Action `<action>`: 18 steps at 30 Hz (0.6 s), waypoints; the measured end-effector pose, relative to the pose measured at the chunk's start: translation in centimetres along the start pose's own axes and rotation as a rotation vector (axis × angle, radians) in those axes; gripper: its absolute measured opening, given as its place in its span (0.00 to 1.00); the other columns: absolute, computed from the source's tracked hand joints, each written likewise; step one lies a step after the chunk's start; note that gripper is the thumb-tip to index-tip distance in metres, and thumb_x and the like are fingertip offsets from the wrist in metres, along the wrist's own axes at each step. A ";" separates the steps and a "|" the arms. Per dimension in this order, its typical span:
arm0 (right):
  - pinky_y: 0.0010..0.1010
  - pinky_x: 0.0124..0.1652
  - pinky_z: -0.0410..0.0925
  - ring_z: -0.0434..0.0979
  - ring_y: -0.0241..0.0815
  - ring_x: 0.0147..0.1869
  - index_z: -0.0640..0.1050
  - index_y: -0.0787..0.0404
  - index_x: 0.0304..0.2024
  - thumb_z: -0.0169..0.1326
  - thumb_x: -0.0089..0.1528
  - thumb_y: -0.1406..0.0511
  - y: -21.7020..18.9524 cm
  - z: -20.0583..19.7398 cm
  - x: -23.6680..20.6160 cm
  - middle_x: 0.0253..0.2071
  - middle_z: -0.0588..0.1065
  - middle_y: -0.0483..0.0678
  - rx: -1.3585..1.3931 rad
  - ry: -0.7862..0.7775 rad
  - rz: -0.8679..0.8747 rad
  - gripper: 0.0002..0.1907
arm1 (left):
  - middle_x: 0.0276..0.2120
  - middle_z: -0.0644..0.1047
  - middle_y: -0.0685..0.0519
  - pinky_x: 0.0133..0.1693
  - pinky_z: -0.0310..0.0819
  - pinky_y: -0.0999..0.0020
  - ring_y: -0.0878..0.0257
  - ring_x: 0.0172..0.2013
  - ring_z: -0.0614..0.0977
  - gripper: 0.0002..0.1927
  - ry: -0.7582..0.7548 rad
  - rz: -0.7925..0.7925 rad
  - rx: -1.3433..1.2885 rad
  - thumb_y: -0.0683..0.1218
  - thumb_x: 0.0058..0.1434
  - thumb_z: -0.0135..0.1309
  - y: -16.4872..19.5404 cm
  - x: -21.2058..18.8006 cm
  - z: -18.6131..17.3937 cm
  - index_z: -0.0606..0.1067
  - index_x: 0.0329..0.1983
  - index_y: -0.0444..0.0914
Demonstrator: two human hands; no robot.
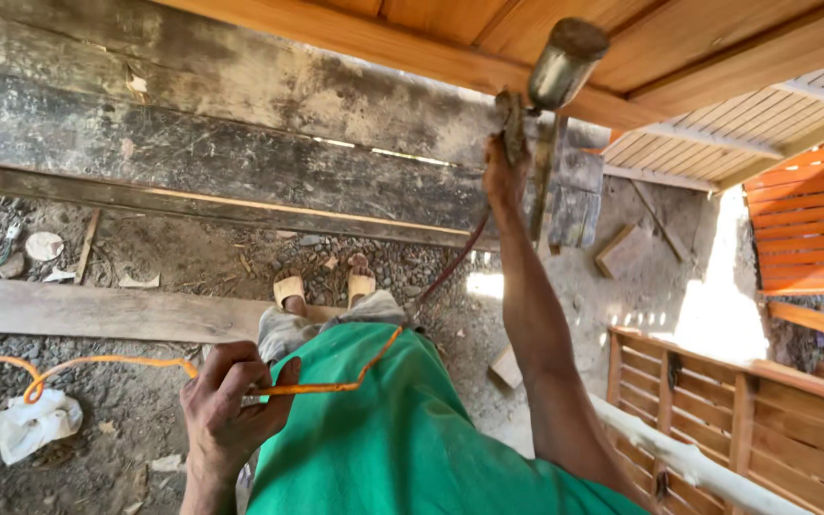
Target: The person uses a spray gun to apply a finish to wooden planks mounted on a wall. They move the spray gun steadily along the length of the planks, covering the surface with a fine mist.
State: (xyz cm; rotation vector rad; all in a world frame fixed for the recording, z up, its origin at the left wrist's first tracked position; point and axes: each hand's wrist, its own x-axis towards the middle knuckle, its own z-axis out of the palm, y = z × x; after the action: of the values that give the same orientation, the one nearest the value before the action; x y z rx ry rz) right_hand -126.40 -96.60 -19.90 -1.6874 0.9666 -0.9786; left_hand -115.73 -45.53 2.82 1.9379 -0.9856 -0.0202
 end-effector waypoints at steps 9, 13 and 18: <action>0.35 0.29 0.63 0.69 0.36 0.28 0.76 0.63 0.40 0.59 0.65 0.59 -0.2 0.0 -1.3 0.26 0.72 0.43 -0.087 0.059 0.143 0.13 | 0.32 0.75 0.53 0.22 0.69 0.68 0.65 0.21 0.78 0.18 -0.026 0.019 -0.003 0.42 0.48 0.72 -0.2 -0.4 0.9 0.70 0.29 0.40; 0.30 0.28 0.63 0.68 0.31 0.29 0.76 0.63 0.44 0.59 0.64 0.62 -3.8 -1.0 0.7 0.28 0.71 0.40 0.003 0.096 -0.042 0.12 | 0.31 0.75 0.54 0.21 0.69 0.68 0.65 0.20 0.77 0.18 0.001 0.025 -0.003 0.42 0.47 0.72 0.0 0.3 1.3 0.70 0.27 0.41; 0.26 0.29 0.59 0.63 0.29 0.31 0.78 0.64 0.45 0.56 0.69 0.65 -10.9 -4.9 1.5 0.30 0.69 0.37 0.025 0.128 -0.152 0.07 | 0.30 0.74 0.54 0.21 0.69 0.67 0.65 0.19 0.77 0.18 -0.026 0.075 -0.025 0.42 0.46 0.72 0.5 0.7 1.4 0.70 0.27 0.40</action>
State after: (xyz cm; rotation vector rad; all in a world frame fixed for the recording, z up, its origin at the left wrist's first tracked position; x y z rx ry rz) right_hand -128.44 -96.70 -8.03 -1.7137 0.9143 -1.2061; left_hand -116.11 -47.05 2.65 1.8809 -1.0694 -0.0150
